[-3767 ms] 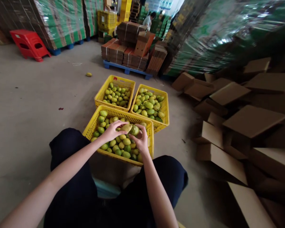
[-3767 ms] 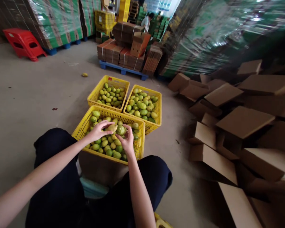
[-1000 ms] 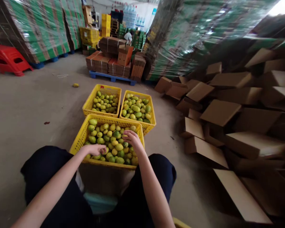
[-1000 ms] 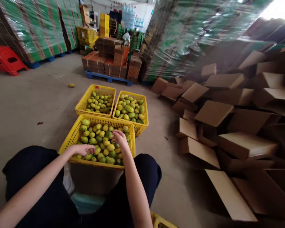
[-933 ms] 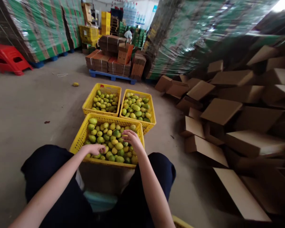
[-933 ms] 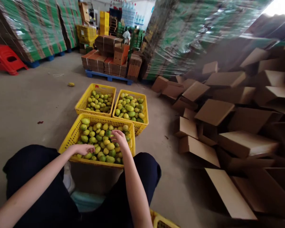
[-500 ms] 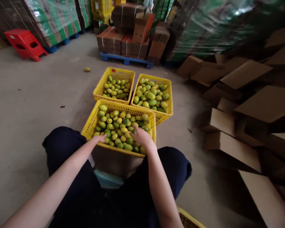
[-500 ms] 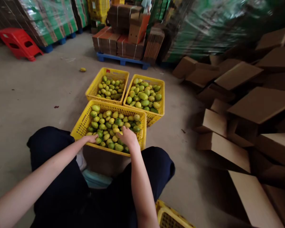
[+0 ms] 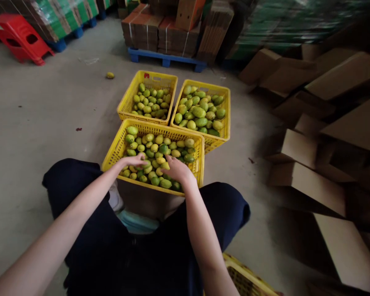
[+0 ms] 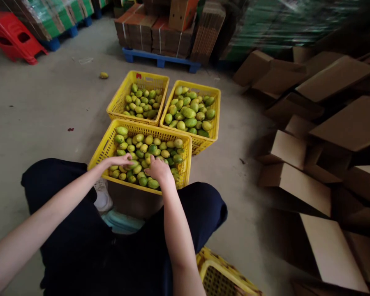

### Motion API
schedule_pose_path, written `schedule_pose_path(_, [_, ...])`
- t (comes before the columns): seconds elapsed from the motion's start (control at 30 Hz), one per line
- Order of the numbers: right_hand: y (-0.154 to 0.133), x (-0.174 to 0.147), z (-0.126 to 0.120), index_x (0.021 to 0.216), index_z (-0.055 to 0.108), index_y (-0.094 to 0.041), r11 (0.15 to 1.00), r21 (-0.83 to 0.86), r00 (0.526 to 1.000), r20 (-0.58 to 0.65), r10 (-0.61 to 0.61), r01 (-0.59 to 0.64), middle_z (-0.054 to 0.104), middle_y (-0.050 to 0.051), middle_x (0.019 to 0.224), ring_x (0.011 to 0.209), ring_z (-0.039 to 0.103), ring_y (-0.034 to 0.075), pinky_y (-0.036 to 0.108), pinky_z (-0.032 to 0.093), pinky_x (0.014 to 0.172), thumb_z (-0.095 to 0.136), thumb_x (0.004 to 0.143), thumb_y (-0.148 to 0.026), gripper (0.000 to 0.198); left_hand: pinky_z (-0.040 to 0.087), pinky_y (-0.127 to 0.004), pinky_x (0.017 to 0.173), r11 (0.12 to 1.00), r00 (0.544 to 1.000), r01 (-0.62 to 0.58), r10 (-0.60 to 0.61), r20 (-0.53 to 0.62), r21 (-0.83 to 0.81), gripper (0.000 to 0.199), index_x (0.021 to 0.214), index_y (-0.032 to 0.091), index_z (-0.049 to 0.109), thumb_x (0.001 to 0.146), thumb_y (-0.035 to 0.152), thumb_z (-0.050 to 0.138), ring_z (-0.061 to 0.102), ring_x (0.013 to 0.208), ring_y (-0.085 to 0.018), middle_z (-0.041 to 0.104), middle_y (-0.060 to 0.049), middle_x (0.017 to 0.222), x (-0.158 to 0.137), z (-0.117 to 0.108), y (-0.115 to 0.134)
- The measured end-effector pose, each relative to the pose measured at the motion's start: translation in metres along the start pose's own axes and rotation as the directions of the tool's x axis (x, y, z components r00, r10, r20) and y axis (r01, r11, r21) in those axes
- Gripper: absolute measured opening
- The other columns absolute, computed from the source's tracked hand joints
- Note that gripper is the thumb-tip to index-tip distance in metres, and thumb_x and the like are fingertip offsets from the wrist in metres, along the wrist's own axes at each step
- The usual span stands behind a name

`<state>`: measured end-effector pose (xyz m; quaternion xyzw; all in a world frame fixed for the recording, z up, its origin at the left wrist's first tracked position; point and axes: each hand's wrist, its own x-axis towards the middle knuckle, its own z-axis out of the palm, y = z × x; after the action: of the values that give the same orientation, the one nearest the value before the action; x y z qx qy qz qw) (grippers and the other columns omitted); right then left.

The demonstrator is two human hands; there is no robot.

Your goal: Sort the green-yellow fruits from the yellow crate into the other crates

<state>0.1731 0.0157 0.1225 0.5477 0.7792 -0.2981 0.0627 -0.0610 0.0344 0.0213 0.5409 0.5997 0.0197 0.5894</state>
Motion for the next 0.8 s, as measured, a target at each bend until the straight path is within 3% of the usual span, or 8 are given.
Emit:
schedule_pose_path(0.07, [-0.003, 0.001, 0.001, 0.143, 0.04, -0.016, 0.984, 0.128, 0.988, -0.112, -0.11, 0.124, 0.053, 0.022, 0.141, 0.126, 0.056, 0.033, 0.041, 0.047, 0.097, 0.072, 0.08, -0.036, 0.074, 0.048, -0.031, 0.084, 0.974, 0.985, -0.149, 0.161, 0.059, -0.17, 0.051, 0.124, 0.021, 0.044, 0.086, 0.051, 0.061, 0.066, 0.092, -0.02, 0.065, -0.002, 0.095, -0.016, -0.01, 0.034])
schedule_pose_path(0.13, [-0.007, 0.002, -0.001, 0.14, 0.042, -0.017, 0.926, 0.277, 0.947, -0.266, -0.183, 0.257, 0.06, 0.018, 0.133, 0.119, 0.061, 0.029, 0.039, 0.049, 0.093, 0.072, 0.079, -0.039, 0.072, 0.046, -0.034, 0.091, 0.892, 0.927, -0.257, 0.336, 0.166, -0.371, 0.049, 0.129, 0.021, 0.042, 0.093, 0.054, 0.047, 0.066, 0.097, -0.021, 0.067, -0.004, 0.1, -0.03, -0.014, 0.063])
schedule_pose_path(0.23, [-0.008, 0.001, -0.01, 0.119, 0.056, -0.019, 0.879, 0.403, 0.909, -0.41, -0.074, 0.254, 0.071, 0.009, 0.102, 0.094, 0.068, 0.026, 0.036, 0.052, 0.082, 0.066, 0.081, -0.045, 0.047, 0.044, -0.04, 0.097, 0.829, 0.867, -0.28, 0.435, 0.243, -0.484, 0.054, 0.137, 0.023, 0.034, 0.098, 0.059, 0.026, 0.066, 0.103, -0.023, 0.068, -0.008, 0.11, -0.04, -0.011, 0.077])
schedule_pose_path(0.33, [-0.004, -0.004, -0.018, 0.106, 0.059, -0.02, 0.916, 0.393, 0.87, -0.476, 0.133, 0.075, 0.072, 0.008, 0.091, 0.086, 0.068, 0.028, 0.038, 0.052, 0.077, 0.068, 0.077, -0.046, 0.04, 0.045, -0.037, 0.095, 0.933, 0.913, -0.249, 0.316, 0.259, -0.26, 0.052, 0.138, 0.025, 0.036, 0.095, 0.055, 0.036, 0.066, 0.102, -0.022, 0.065, -0.007, 0.12, -0.027, -0.001, 0.052])
schedule_pose_path(0.4, [0.0, -0.009, -0.021, 0.106, 0.059, -0.021, 0.928, 0.373, 0.833, -0.513, 0.208, -0.002, 0.072, 0.01, 0.095, 0.089, 0.068, 0.03, 0.04, 0.052, 0.078, 0.068, 0.075, -0.045, 0.04, 0.046, -0.034, 0.09, 0.985, 0.964, -0.136, 0.106, 0.243, 0.109, 0.046, 0.124, 0.023, 0.052, 0.086, 0.048, 0.055, 0.066, 0.094, -0.021, 0.069, -0.004, 0.107, -0.011, 0.005, 0.025])
schedule_pose_path(0.47, [0.004, -0.013, -0.022, 0.106, 0.058, -0.022, 0.926, 0.375, 0.818, -0.524, 0.238, -0.03, 0.072, 0.011, 0.097, 0.09, 0.067, 0.031, 0.041, 0.052, 0.078, 0.068, 0.074, -0.046, 0.041, 0.047, -0.035, 0.086, 0.957, 0.979, -0.06, 0.0, 0.205, 0.284, 0.032, 0.103, 0.02, 0.064, 0.076, 0.039, 0.067, 0.065, 0.091, -0.024, 0.07, -0.003, 0.087, 0.006, 0.011, 0.002])
schedule_pose_path(0.6, [0.011, -0.021, -0.023, 0.108, 0.055, -0.021, 0.912, 0.409, 0.796, -0.54, 0.274, -0.036, 0.071, 0.013, 0.103, 0.095, 0.066, 0.033, 0.042, 0.051, 0.081, 0.066, 0.075, -0.045, 0.042, 0.047, -0.037, 0.086, 0.947, 0.992, -0.049, 0.008, 0.13, 0.318, 0.009, 0.075, 0.019, 0.064, 0.07, 0.023, 0.07, 0.063, 0.096, -0.028, 0.066, -0.005, 0.072, 0.027, 0.021, -0.013])
schedule_pose_path(0.8, [0.021, -0.024, -0.029, 0.126, 0.043, -0.019, 0.868, 0.497, 0.745, -0.584, 0.322, 0.015, 0.065, 0.016, 0.117, 0.106, 0.062, 0.034, 0.048, 0.05, 0.087, 0.064, 0.075, -0.042, 0.06, 0.045, -0.031, 0.093, 0.975, 0.985, -0.174, 0.169, 0.045, 0.141, 0.007, 0.071, 0.02, 0.063, 0.071, 0.013, 0.066, 0.061, 0.098, -0.023, 0.069, -0.002, 0.079, 0.049, 0.055, 0.016])
